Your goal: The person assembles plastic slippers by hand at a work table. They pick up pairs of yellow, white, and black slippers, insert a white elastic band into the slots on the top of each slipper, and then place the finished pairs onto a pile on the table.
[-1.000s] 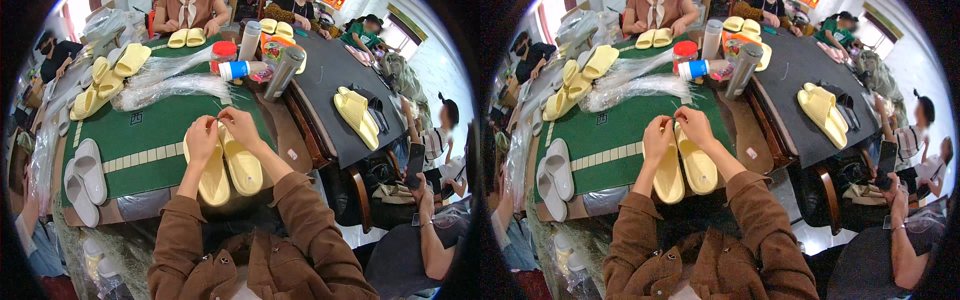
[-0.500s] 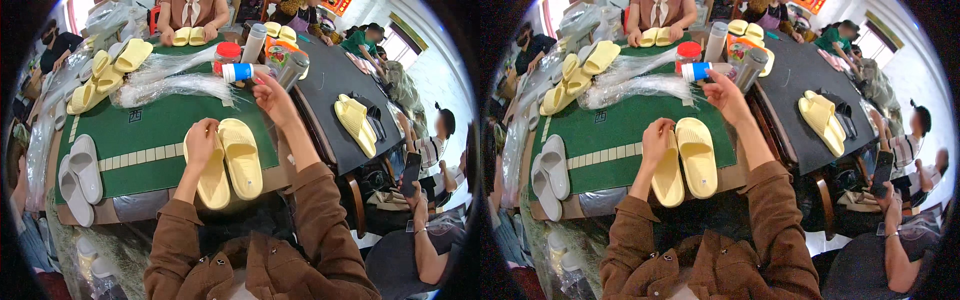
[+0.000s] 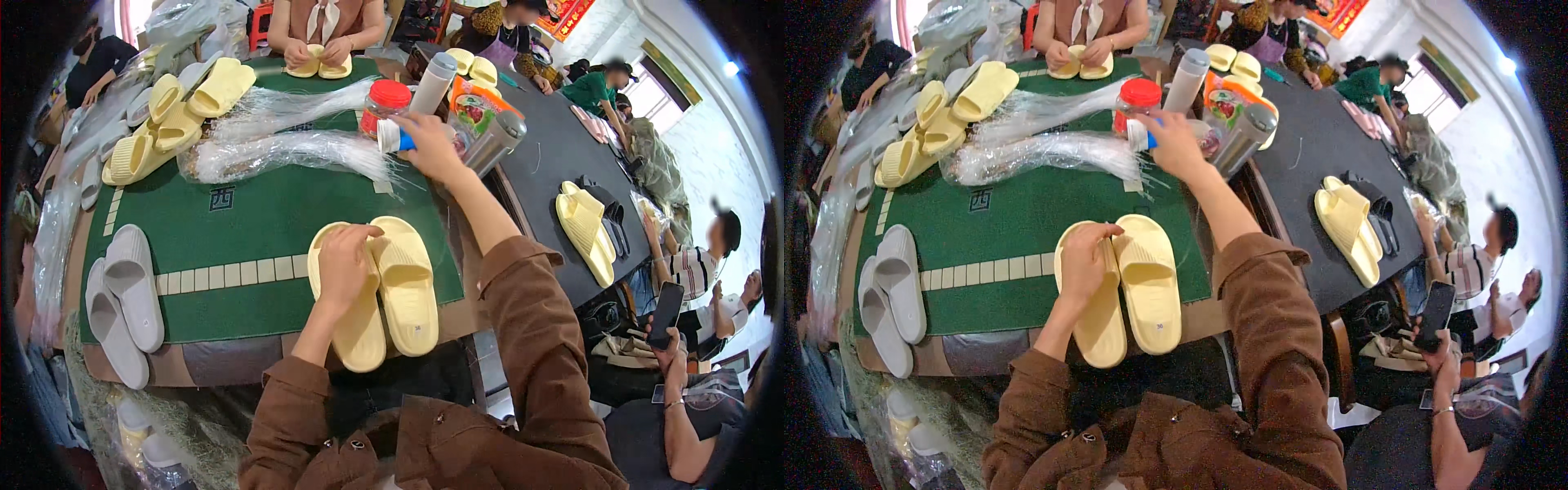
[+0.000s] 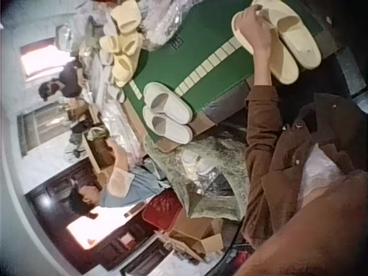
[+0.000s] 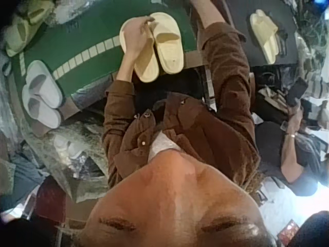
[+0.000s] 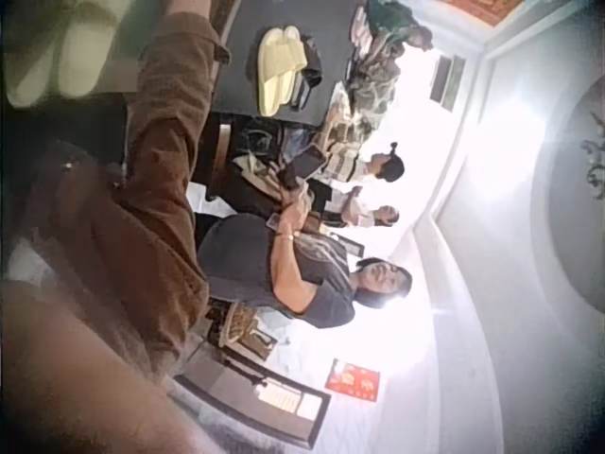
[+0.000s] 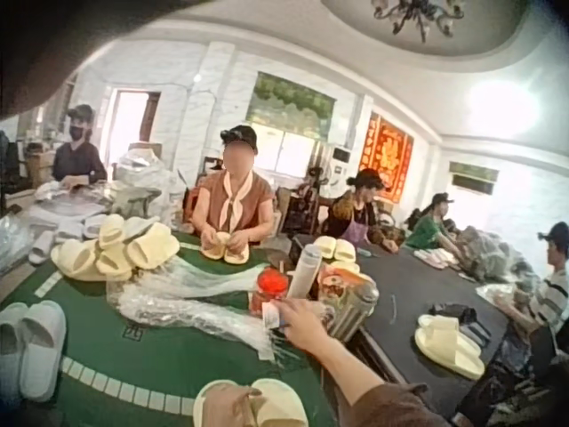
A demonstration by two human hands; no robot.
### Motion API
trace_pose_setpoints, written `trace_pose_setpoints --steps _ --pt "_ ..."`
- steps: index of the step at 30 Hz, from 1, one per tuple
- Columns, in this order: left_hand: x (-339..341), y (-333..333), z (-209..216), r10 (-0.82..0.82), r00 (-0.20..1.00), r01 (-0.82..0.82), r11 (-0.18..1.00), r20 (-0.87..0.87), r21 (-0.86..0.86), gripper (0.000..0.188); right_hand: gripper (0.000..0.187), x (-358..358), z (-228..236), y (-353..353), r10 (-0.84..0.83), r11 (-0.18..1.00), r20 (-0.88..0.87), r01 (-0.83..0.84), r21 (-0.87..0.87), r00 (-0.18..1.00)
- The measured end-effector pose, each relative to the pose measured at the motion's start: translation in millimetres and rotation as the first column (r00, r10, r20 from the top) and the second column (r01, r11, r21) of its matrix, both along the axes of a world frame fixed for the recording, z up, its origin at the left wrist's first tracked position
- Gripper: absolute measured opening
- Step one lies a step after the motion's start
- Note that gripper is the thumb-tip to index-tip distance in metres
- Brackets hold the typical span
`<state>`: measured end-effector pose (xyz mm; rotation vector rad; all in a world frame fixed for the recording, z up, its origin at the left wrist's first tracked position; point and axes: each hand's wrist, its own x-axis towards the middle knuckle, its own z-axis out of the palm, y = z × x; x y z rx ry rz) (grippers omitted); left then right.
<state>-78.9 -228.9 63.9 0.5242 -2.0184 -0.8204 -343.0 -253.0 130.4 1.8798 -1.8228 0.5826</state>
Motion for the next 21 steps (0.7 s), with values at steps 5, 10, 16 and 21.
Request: trace_pose_setpoints --steps 5,10,16,21 --pt "-1.5 1.8 5.0 -0.008 1.0 0.008 0.999 0.01 0.044 0.028 0.071 3.7 -18.1 -22.0 -0.078 0.997 -0.23 0.078 -0.008 0.97" --pt "4.4 -0.6 4.0 0.008 1.0 -0.009 1.0 0.026 0.028 0.03 0.062 5.9 -6.7 -20.8 -0.102 0.987 -0.097 0.089 -0.132 0.99" --pt "2.4 2.8 8.0 0.012 1.0 -0.013 0.999 0.025 0.038 0.034 0.066 -23.1 -7.4 -5.8 -0.089 0.994 -0.119 0.095 0.051 0.989" --pt "2.2 3.5 9.6 0.009 1.0 -0.011 0.998 0.024 0.059 0.034 0.074 -14.5 -7.0 -21.5 0.007 0.997 -0.232 0.01 0.071 0.973"
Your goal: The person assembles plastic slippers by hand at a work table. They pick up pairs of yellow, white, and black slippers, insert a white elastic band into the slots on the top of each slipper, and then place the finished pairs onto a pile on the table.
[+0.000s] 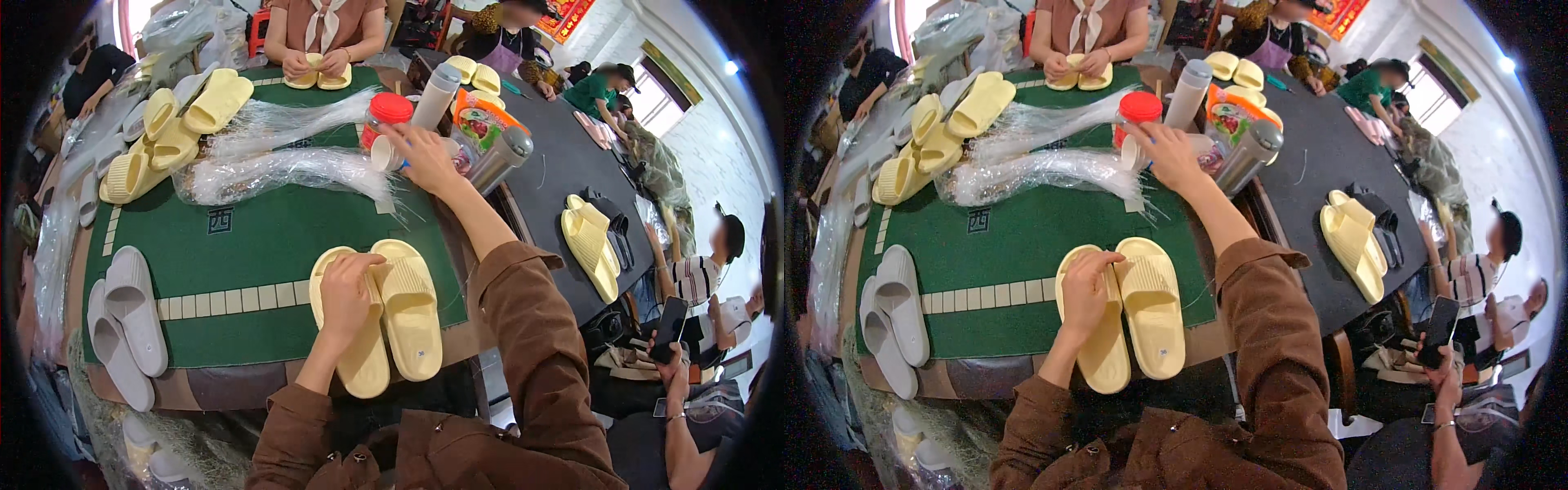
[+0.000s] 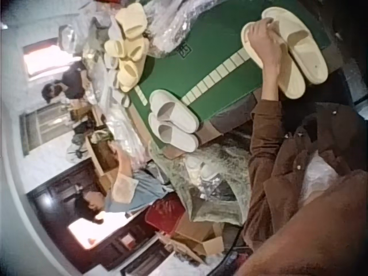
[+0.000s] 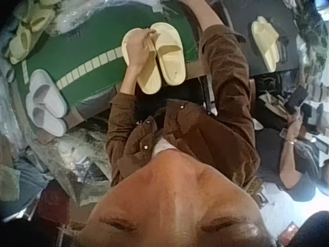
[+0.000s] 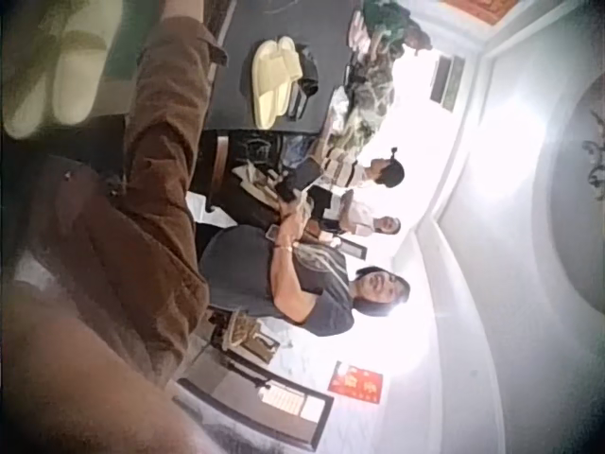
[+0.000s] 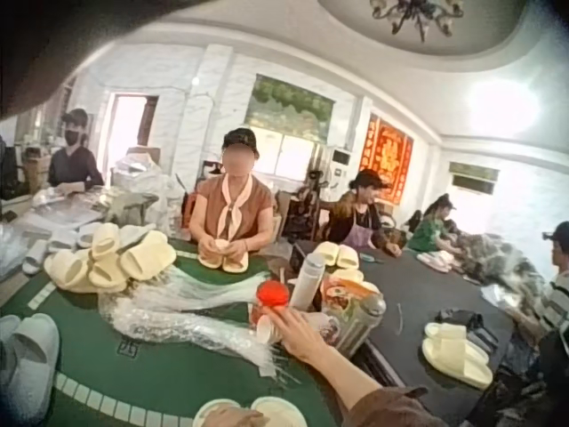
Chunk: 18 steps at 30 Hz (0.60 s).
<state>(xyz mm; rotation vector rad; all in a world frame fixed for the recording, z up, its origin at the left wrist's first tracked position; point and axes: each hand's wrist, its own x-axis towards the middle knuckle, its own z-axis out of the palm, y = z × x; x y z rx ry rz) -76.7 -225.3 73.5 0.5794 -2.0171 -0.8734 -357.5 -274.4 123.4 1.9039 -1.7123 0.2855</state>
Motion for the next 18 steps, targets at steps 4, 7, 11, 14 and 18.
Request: trace_pose_setpoints --steps 4,7,11,14,18 --pt "-1.2 -1.7 -1.3 -0.014 1.0 0.015 1.0 0.009 -0.014 0.034 0.07 2.5 -4.2 -13.7 -0.022 0.994 -0.077 0.029 0.101 0.997" --pt "0.4 -2.1 -0.1 -0.019 1.0 0.019 1.0 0.012 -0.011 0.034 0.059 2.9 -3.8 -7.8 -0.022 0.996 -0.062 0.027 0.081 0.998" --pt "2.6 -2.1 -2.6 -0.007 1.0 0.007 1.0 0.013 -0.004 0.034 0.043 2.7 10.7 6.1 0.095 0.994 -0.089 -0.1 -0.054 0.992" --pt "1.2 -1.3 2.3 -0.011 1.0 0.011 1.0 -0.005 0.004 0.035 0.032 -3.3 22.8 6.1 0.082 0.996 -0.092 -0.084 -0.02 0.992" --pt "-0.7 -0.1 0.2 -0.004 1.0 0.004 1.0 -0.012 -0.001 0.033 0.029 -19.8 40.8 11.9 -0.016 0.999 -0.116 0.022 0.043 0.993"
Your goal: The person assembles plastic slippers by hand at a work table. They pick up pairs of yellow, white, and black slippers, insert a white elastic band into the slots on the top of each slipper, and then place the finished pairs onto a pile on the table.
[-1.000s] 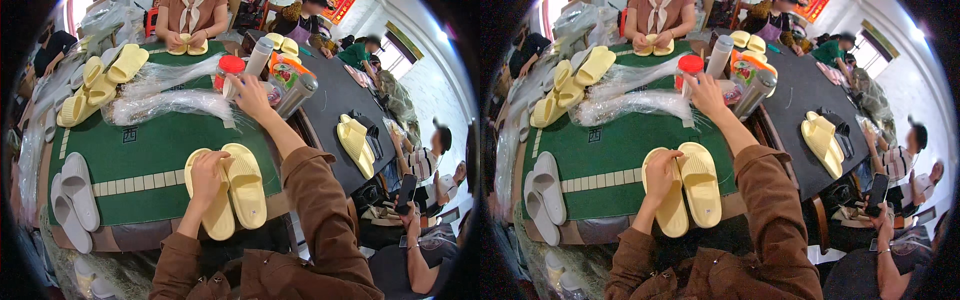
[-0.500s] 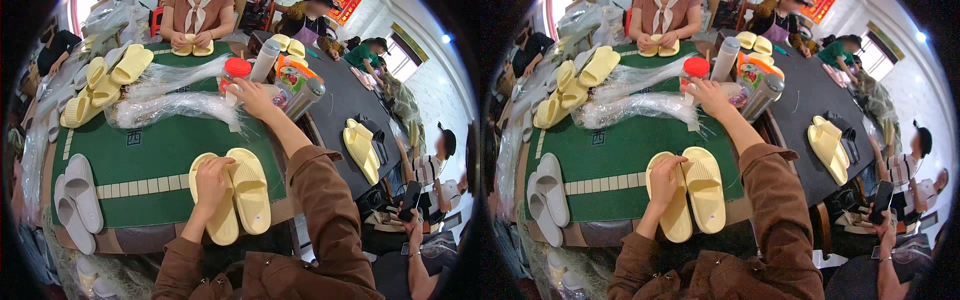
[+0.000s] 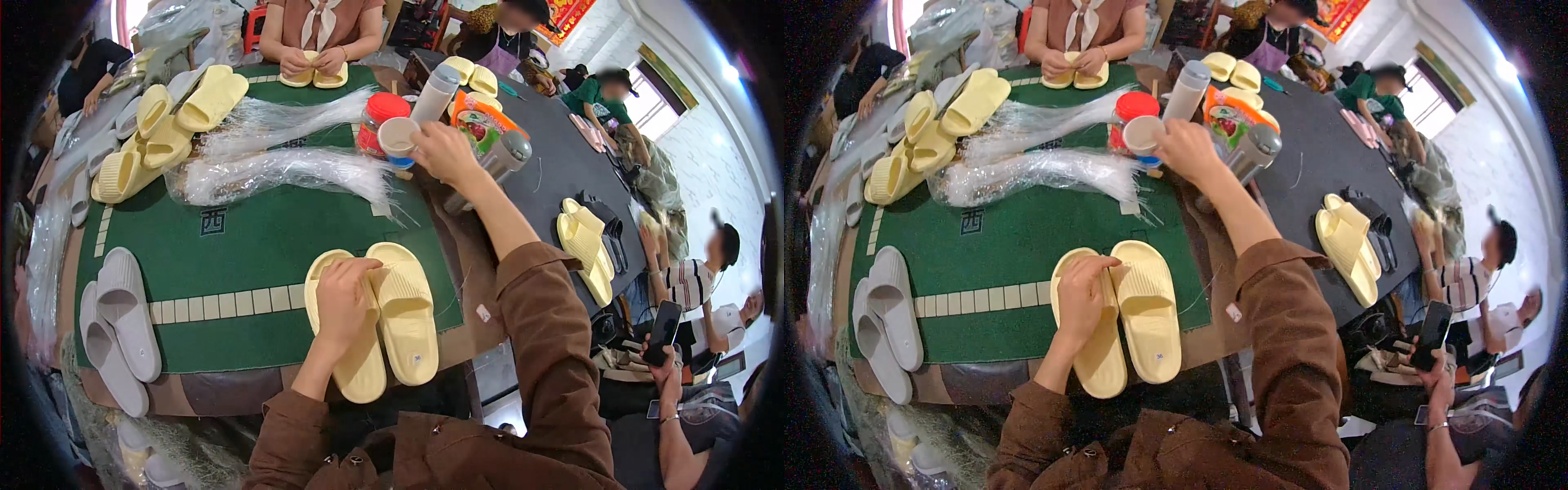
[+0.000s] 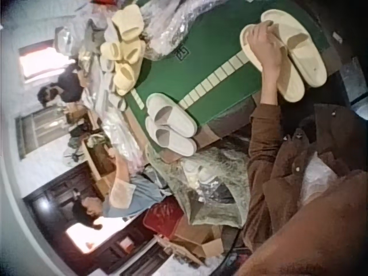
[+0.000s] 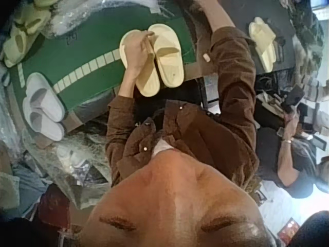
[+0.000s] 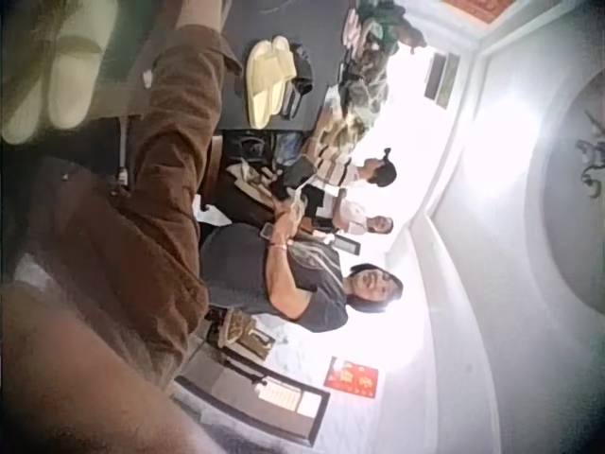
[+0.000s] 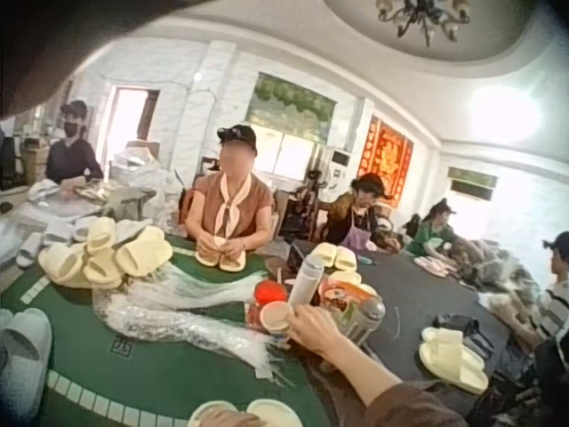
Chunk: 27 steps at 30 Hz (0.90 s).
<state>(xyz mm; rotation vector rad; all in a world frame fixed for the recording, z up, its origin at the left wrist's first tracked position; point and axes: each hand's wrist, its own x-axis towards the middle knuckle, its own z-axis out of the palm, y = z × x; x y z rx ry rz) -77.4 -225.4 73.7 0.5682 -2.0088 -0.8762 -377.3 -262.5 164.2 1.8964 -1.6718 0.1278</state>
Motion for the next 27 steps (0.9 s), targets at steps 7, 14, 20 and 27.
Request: trace_pose_setpoints --steps 7,14,20,27 --pt "1.5 0.2 0.3 0.004 1.0 -0.004 1.0 -0.004 0.009 0.033 0.031 -24.2 11.8 12.5 -0.353 0.915 0.301 0.394 -0.085 0.886" --pt "2.0 -3.2 -6.4 -0.01 1.0 0.01 1.0 0.005 -0.009 0.031 0.031 -41.3 11.3 2.4 -0.614 0.787 0.176 0.614 0.059 0.769" --pt "0.1 -2.4 -7.1 -0.02 1.0 0.02 1.0 0.013 0.003 0.031 0.047 -33.9 6.1 0.7 -0.698 0.716 0.022 0.697 0.03 0.716" --pt "0.3 -2.2 -3.4 -0.021 1.0 0.021 0.999 -0.017 0.035 0.036 0.029 27.7 34.2 51.2 -0.367 0.917 0.18 0.387 -0.092 0.913"
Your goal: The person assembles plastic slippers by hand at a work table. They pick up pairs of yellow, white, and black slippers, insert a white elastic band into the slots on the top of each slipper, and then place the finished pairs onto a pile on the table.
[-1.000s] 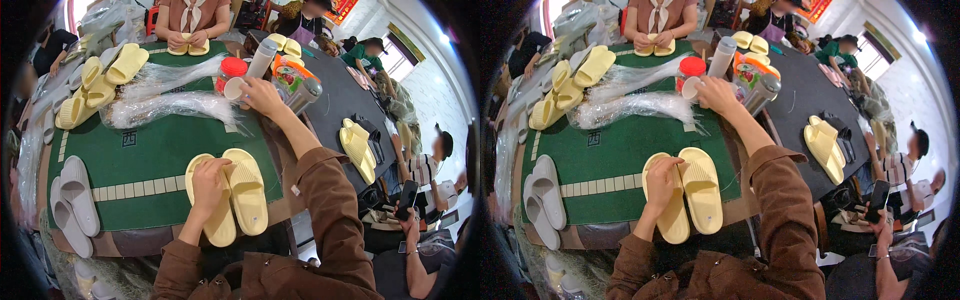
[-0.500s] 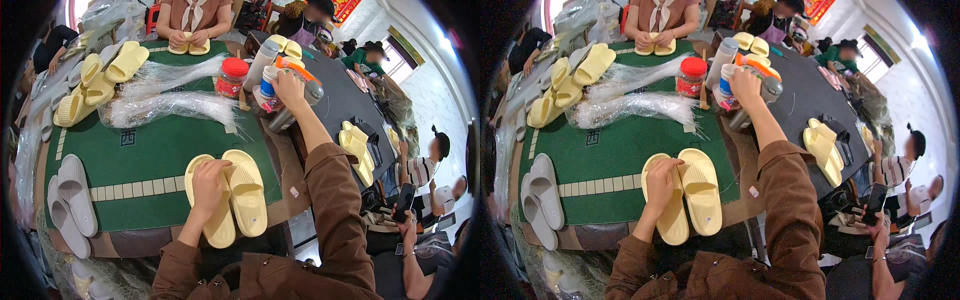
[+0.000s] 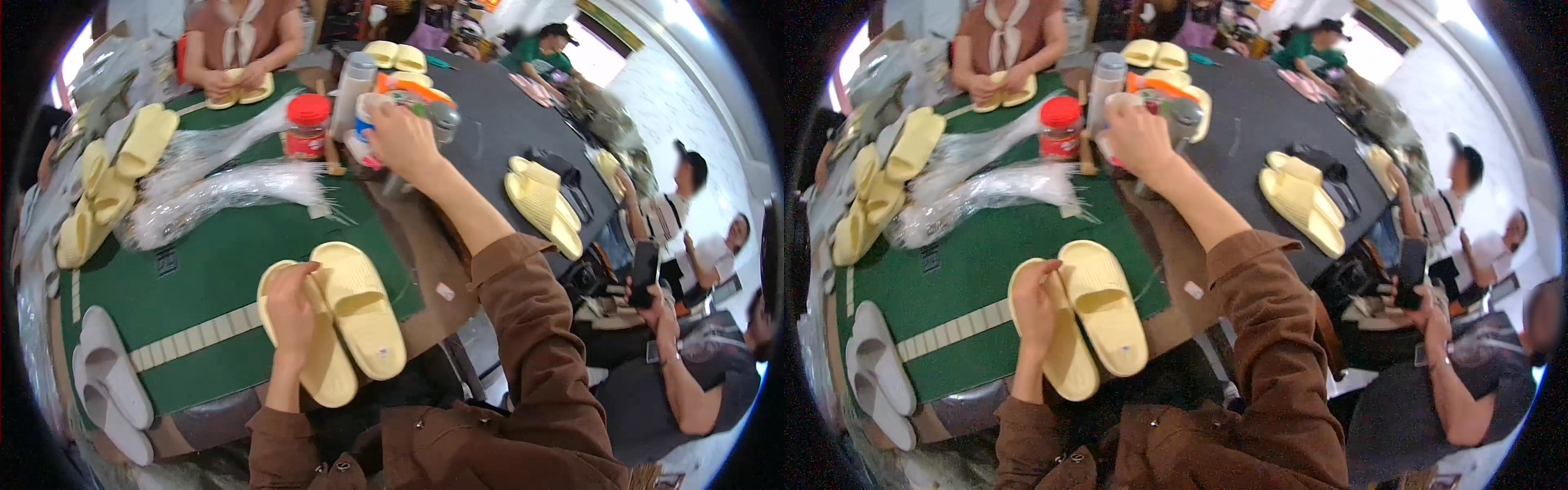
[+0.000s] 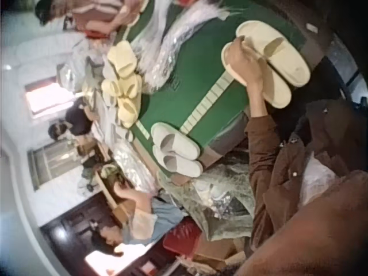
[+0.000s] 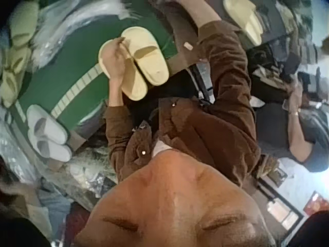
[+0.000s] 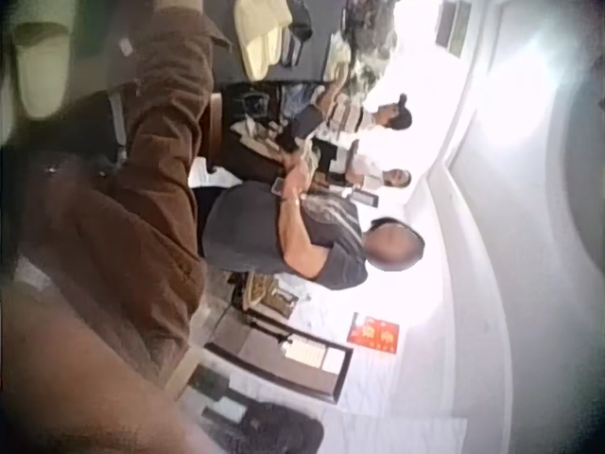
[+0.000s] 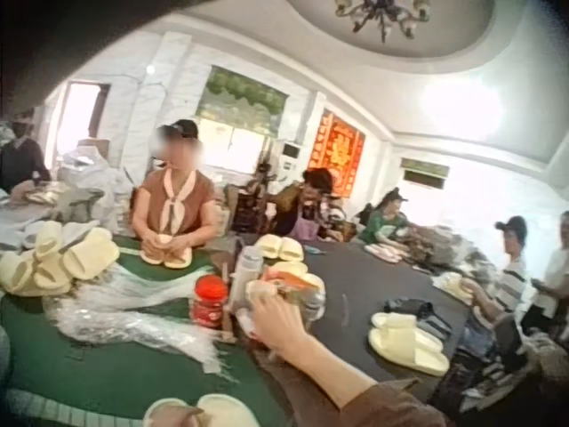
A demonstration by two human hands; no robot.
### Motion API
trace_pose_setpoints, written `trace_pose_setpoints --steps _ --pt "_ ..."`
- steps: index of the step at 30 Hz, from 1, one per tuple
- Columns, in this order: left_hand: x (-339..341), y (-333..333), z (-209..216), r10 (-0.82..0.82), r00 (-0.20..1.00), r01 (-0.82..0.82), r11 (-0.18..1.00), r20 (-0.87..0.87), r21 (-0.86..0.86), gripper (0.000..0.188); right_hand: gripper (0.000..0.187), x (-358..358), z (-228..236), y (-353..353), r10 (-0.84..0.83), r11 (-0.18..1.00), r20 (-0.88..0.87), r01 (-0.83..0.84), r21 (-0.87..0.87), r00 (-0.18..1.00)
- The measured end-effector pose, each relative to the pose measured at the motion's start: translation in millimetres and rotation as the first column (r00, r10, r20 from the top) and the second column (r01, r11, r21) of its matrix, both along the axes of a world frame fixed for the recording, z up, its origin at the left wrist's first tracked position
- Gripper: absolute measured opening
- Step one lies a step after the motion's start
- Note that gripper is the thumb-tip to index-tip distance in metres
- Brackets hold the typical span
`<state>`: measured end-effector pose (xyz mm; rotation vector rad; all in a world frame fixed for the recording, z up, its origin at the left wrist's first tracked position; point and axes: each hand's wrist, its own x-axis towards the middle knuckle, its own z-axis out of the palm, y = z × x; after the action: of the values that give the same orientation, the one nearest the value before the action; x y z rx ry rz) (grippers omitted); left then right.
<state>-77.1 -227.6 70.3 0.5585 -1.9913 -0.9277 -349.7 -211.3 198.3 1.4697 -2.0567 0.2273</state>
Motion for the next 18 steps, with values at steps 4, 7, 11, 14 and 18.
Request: trace_pose_setpoints --steps 4,7,11,14,18 --pt "3.4 0.9 0.7 -0.01 1.0 0.01 1.0 0.022 -0.006 0.041 0.02 10.2 2.2 90.6 0.179 0.97 0.061 -0.166 -0.176 0.982" --pt "-3.7 6.2 5.5 0.005 1.0 -0.006 0.999 -0.028 -0.032 0.045 0.016 -39.2 -9.6 184.0 0.039 0.964 0.117 -0.006 -0.267 0.992" --pt "-0.5 10.6 21.5 0.041 0.997 -0.05 0.989 -0.068 -0.141 0.051 0.025 -130.8 -30.4 311.4 -0.287 0.821 0.298 0.394 -0.414 0.91" --pt "10.4 31.8 39.2 0.041 0.997 -0.054 0.983 -0.072 -0.173 0.051 0.042 -189.6 -49.3 379.5 -0.333 0.833 0.533 0.508 -0.22 0.778" --pt "32.0 73.7 35.9 -0.101 0.994 0.099 0.991 -0.03 -0.085 0.045 0.046 -258.0 -61.1 409.2 -0.456 0.862 0.559 0.5 0.085 0.693"
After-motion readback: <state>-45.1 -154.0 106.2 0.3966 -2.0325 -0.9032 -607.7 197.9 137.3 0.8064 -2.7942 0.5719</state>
